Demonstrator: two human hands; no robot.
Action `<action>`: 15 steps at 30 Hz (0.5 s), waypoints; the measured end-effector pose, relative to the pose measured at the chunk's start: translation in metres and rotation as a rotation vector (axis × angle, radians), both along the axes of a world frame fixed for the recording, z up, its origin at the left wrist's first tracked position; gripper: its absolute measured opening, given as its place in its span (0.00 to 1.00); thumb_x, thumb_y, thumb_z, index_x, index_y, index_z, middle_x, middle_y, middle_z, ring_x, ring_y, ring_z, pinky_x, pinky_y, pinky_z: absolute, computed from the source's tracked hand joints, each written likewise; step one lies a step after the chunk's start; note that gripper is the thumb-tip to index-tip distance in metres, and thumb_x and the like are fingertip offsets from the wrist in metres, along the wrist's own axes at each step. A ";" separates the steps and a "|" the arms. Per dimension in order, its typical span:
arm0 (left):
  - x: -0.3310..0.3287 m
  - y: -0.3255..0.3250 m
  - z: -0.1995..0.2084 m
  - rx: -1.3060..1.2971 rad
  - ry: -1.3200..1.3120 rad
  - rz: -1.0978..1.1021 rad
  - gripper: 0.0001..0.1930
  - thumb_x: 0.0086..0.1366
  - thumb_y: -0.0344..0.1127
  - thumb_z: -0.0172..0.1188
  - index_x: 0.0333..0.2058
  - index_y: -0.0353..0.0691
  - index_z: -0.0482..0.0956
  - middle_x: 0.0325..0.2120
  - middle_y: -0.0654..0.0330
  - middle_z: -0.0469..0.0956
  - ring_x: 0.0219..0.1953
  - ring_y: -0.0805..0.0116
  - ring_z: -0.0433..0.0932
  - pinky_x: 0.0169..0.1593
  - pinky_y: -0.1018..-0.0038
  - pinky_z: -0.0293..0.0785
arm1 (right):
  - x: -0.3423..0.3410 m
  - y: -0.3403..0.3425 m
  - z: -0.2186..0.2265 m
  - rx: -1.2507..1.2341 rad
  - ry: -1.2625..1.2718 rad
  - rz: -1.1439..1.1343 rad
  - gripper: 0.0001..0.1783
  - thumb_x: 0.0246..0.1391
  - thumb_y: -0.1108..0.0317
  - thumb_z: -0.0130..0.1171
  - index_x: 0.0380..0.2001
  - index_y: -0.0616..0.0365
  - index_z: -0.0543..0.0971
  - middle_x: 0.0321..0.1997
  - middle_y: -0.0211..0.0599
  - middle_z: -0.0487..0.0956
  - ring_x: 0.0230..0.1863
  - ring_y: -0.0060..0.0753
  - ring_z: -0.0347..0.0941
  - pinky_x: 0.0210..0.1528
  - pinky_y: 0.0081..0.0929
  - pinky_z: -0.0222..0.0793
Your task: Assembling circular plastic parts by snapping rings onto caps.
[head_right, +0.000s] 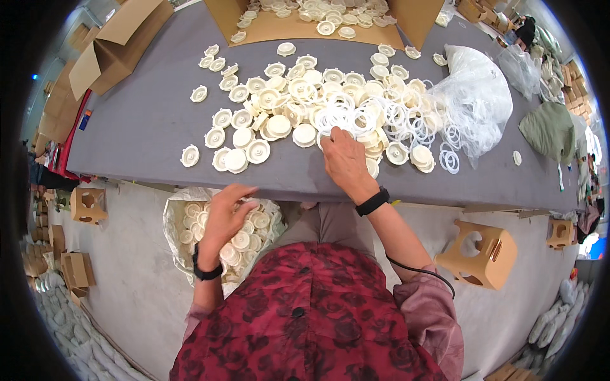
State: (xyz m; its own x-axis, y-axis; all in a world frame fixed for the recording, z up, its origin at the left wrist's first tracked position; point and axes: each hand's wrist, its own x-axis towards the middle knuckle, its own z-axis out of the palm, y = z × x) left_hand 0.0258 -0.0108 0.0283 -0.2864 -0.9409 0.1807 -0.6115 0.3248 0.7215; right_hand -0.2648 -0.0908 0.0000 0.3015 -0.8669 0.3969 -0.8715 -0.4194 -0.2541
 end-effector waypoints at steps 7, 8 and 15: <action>-0.092 -0.089 -0.024 -0.368 -0.065 -0.006 0.20 0.53 0.25 0.65 0.47 0.38 0.79 0.40 0.55 0.77 0.37 0.55 0.79 0.38 0.64 0.76 | -0.010 0.008 0.027 0.099 -0.617 -0.101 0.02 0.54 0.75 0.58 0.31 0.63 0.76 0.29 0.40 0.71 0.29 0.39 0.72 0.31 0.35 0.66; -0.099 -0.098 -0.025 -0.368 -0.064 -0.015 0.20 0.53 0.25 0.65 0.47 0.38 0.79 0.40 0.55 0.77 0.37 0.55 0.79 0.38 0.64 0.76 | -0.016 0.008 0.025 0.097 -0.618 -0.110 0.02 0.54 0.75 0.58 0.31 0.63 0.76 0.29 0.40 0.71 0.29 0.39 0.72 0.31 0.35 0.66; -0.117 -0.109 -0.019 -0.310 -0.430 -0.076 0.24 0.50 0.27 0.68 0.48 0.33 0.74 0.38 0.51 0.72 0.37 0.51 0.78 0.35 0.60 0.74 | -0.035 0.021 0.014 0.361 -1.003 -0.127 0.08 0.63 0.68 0.55 0.33 0.62 0.76 0.27 0.28 0.73 0.24 0.20 0.67 0.27 0.19 0.63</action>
